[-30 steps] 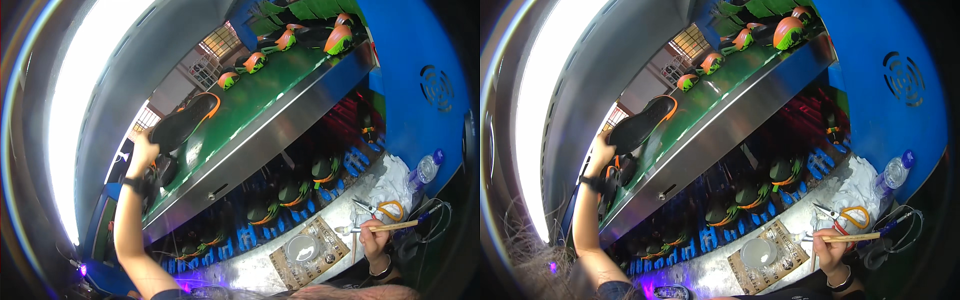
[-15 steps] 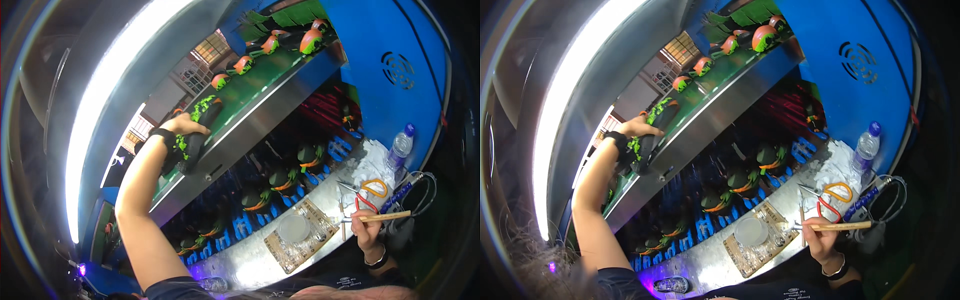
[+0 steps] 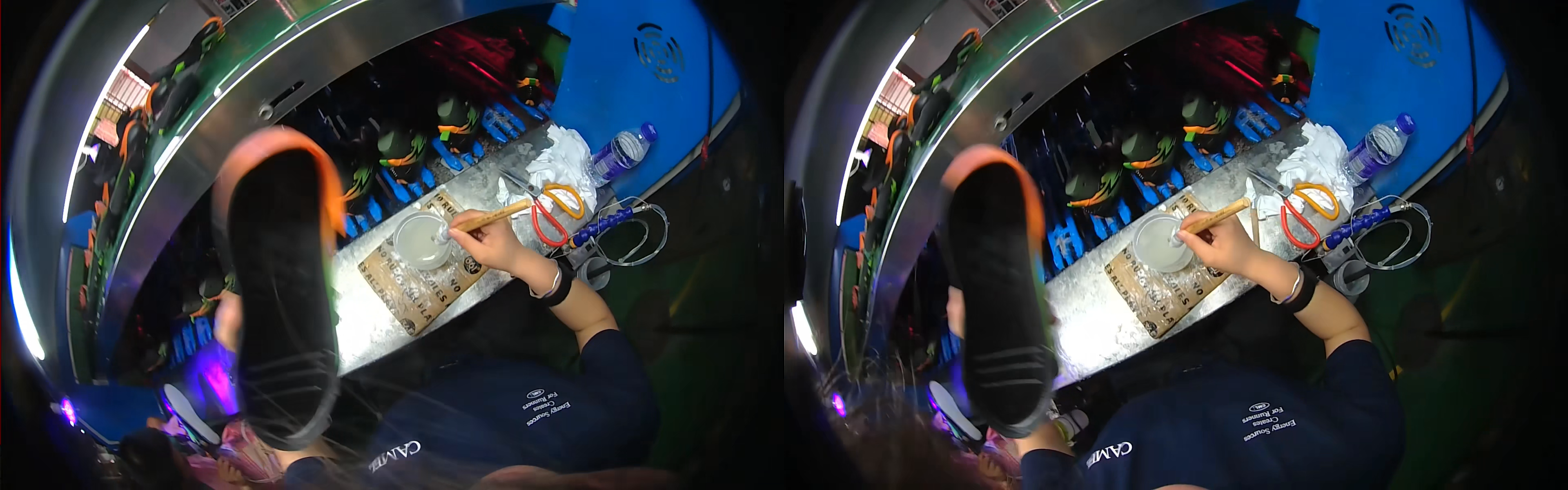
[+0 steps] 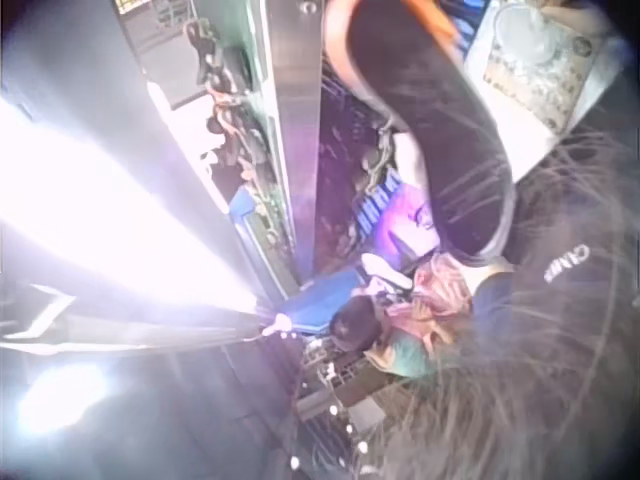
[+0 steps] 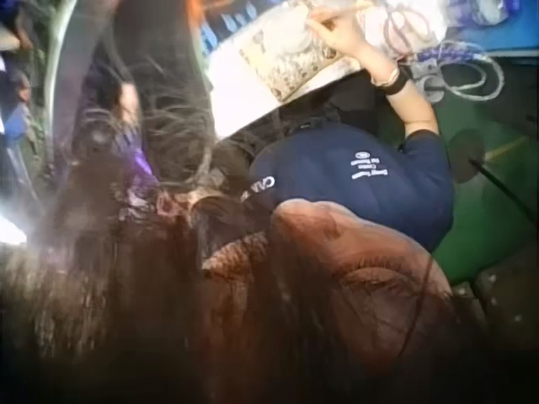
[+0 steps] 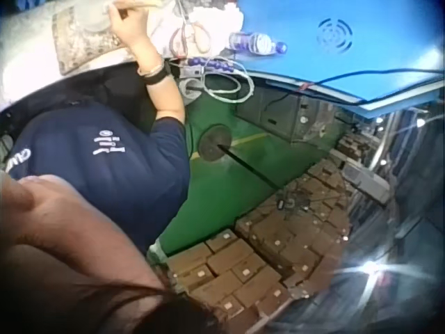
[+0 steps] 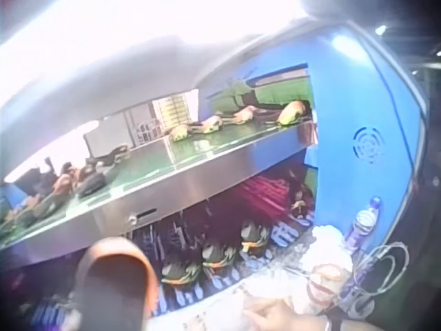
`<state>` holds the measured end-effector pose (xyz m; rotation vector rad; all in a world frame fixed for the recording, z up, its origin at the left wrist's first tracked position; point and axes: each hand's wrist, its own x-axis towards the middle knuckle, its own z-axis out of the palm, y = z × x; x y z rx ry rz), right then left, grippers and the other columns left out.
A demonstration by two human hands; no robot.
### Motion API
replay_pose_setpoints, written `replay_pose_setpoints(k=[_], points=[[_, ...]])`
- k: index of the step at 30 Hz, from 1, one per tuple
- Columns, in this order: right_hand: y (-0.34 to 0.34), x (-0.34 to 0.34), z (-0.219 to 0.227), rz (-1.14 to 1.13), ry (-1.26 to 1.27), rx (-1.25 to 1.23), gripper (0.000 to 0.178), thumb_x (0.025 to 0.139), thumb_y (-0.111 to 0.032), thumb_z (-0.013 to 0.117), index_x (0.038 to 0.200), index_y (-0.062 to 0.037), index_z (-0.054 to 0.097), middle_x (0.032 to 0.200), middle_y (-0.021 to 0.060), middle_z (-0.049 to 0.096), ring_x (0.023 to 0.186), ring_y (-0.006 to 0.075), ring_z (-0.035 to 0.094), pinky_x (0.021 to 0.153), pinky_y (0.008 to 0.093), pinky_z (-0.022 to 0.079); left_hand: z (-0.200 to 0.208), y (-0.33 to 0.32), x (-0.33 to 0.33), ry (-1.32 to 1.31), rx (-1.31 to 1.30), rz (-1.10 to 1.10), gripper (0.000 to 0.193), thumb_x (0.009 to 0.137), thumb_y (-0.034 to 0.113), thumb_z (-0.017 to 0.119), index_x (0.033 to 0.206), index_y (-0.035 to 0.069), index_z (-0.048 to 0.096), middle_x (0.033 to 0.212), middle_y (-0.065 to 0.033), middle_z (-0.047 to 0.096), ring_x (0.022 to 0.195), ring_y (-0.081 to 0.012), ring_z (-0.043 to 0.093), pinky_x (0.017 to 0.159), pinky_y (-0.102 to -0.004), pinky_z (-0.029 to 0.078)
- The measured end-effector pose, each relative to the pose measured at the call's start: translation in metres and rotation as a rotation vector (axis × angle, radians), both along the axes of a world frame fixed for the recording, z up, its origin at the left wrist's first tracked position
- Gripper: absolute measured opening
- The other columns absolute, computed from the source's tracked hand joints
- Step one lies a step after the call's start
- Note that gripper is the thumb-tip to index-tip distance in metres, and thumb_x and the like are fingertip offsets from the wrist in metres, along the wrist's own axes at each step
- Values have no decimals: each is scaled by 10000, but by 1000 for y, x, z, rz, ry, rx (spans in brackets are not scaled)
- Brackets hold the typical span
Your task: Applying adhesive to the edges of shoe soles using a brush and placing them onto a conveyor belt for assembly.
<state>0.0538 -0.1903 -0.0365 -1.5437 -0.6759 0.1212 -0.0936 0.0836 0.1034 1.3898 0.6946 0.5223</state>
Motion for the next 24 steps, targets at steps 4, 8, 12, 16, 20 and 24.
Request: replay_pose_setpoints(k=[4,8,12,16,20,24], points=[[9,6,-16,-89,-1,-92,84,757,-90,582,770,-7,569,582,-8,495,489,35,397,442,195,316,-48,-52,-33,-18,-777,-182,579,823,458,308,1019,-53,498,766,-238,569,554,-315,574,462,-373,488],[17,-4,-8,-109,-37,-124,95,755,-89,592,780,1,575,582,-10,501,488,25,402,437,185,318,-72,-33,-58,-60,-857,-212,435,861,335,346,1035,-33,500,786,-182,584,603,-224,593,496,-299,494],[14,-9,-3,-93,-51,-168,96,758,-82,592,780,10,576,589,-10,512,491,15,406,430,175,319,-76,-26,-74,-57,-829,-258,430,863,334,347,1039,-29,499,797,-176,584,615,-220,592,510,-296,493],[14,-21,8,-5,-25,-217,89,763,-78,585,776,10,572,589,-14,512,493,15,410,429,174,321,-72,-22,-73,-65,-775,-364,425,865,332,349,1042,-24,498,807,-170,583,627,-215,591,525,-294,493],[21,-33,28,2,-33,-110,78,763,-59,585,808,1,564,659,1,531,543,26,443,477,173,351,-68,-29,-62,-45,-763,-479,420,867,331,350,1045,-20,496,818,-164,583,639,-210,590,539,-292,492],[34,-50,45,60,-112,-52,100,754,-13,577,853,-6,559,732,13,543,609,37,468,531,172,367,-76,-40,-55,-10,-790,-565,415,869,329,351,1049,-16,495,828,-158,582,651,-206,588,554,-289,491]])
